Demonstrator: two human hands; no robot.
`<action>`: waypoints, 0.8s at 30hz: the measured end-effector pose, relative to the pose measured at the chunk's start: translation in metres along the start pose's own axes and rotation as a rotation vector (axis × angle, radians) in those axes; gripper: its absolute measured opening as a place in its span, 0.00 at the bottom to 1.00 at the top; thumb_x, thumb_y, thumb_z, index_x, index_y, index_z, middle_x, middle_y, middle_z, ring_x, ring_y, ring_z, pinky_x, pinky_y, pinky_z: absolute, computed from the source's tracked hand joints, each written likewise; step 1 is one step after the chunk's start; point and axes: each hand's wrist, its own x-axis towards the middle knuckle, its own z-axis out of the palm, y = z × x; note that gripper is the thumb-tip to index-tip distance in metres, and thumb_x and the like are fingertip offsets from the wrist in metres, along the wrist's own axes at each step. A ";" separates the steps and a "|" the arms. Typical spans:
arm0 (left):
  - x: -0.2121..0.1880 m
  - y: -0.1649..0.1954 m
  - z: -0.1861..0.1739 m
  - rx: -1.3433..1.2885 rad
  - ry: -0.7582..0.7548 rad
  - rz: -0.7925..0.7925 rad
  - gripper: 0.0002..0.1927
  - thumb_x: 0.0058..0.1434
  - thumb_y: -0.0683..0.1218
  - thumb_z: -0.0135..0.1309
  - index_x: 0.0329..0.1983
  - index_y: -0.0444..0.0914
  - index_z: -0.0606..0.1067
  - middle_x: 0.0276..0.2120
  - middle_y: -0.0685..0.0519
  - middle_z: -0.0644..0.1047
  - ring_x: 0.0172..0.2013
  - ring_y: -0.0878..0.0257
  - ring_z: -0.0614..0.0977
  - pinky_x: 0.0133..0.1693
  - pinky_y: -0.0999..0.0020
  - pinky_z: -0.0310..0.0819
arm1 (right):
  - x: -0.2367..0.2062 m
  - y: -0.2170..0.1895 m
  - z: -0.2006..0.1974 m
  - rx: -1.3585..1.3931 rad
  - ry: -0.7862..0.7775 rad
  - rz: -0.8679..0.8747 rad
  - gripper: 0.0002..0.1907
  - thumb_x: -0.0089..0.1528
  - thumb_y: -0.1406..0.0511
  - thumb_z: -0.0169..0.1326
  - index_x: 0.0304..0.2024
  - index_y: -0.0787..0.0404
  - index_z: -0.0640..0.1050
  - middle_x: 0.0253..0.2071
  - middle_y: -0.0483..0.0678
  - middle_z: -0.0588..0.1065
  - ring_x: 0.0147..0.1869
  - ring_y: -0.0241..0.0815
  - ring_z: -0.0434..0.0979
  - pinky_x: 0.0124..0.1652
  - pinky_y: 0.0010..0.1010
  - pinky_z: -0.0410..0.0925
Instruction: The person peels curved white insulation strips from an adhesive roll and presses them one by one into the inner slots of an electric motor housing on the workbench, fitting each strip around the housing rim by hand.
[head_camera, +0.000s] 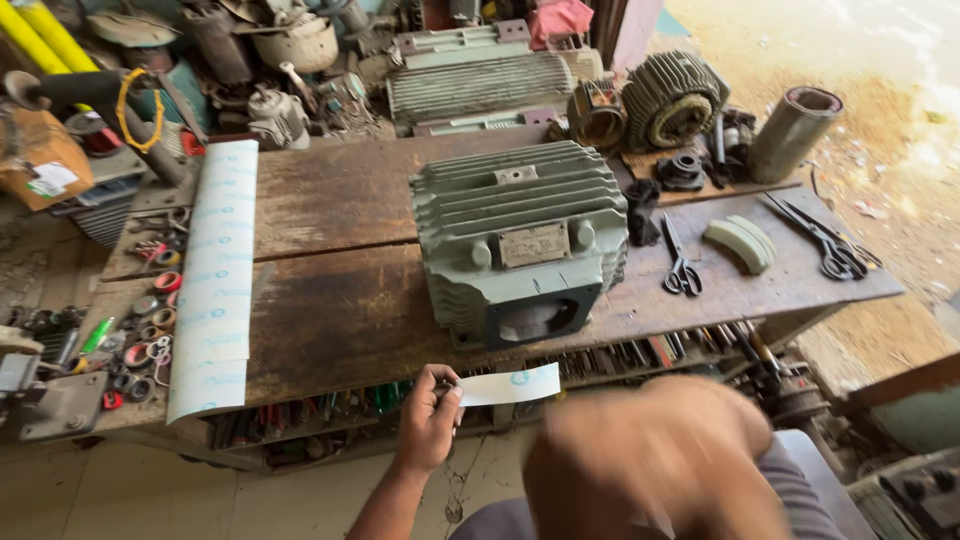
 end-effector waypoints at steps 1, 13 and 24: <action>-0.001 0.001 0.002 -0.003 0.013 -0.013 0.05 0.67 0.41 0.48 0.45 0.38 0.68 0.23 0.58 0.70 0.22 0.73 0.69 0.22 0.75 0.63 | -0.008 0.008 0.004 -0.198 0.138 0.100 0.30 0.59 0.50 0.54 0.55 0.63 0.72 0.52 0.59 0.71 0.52 0.61 0.72 0.52 0.49 0.64; 0.028 -0.016 0.065 -0.011 0.051 0.068 0.05 0.67 0.36 0.51 0.43 0.37 0.71 0.25 0.60 0.68 0.25 0.75 0.66 0.26 0.76 0.61 | -0.136 0.128 0.061 -1.203 0.380 0.928 0.33 0.51 0.61 0.65 0.58 0.61 0.72 0.51 0.51 0.75 0.54 0.52 0.73 0.52 0.45 0.64; 0.061 -0.030 0.141 0.036 0.066 0.135 0.06 0.67 0.36 0.48 0.44 0.38 0.70 0.27 0.59 0.74 0.25 0.74 0.73 0.27 0.75 0.69 | -0.197 0.070 0.024 -1.155 0.433 0.933 0.27 0.52 0.58 0.66 0.51 0.59 0.75 0.45 0.48 0.77 0.50 0.51 0.75 0.48 0.44 0.66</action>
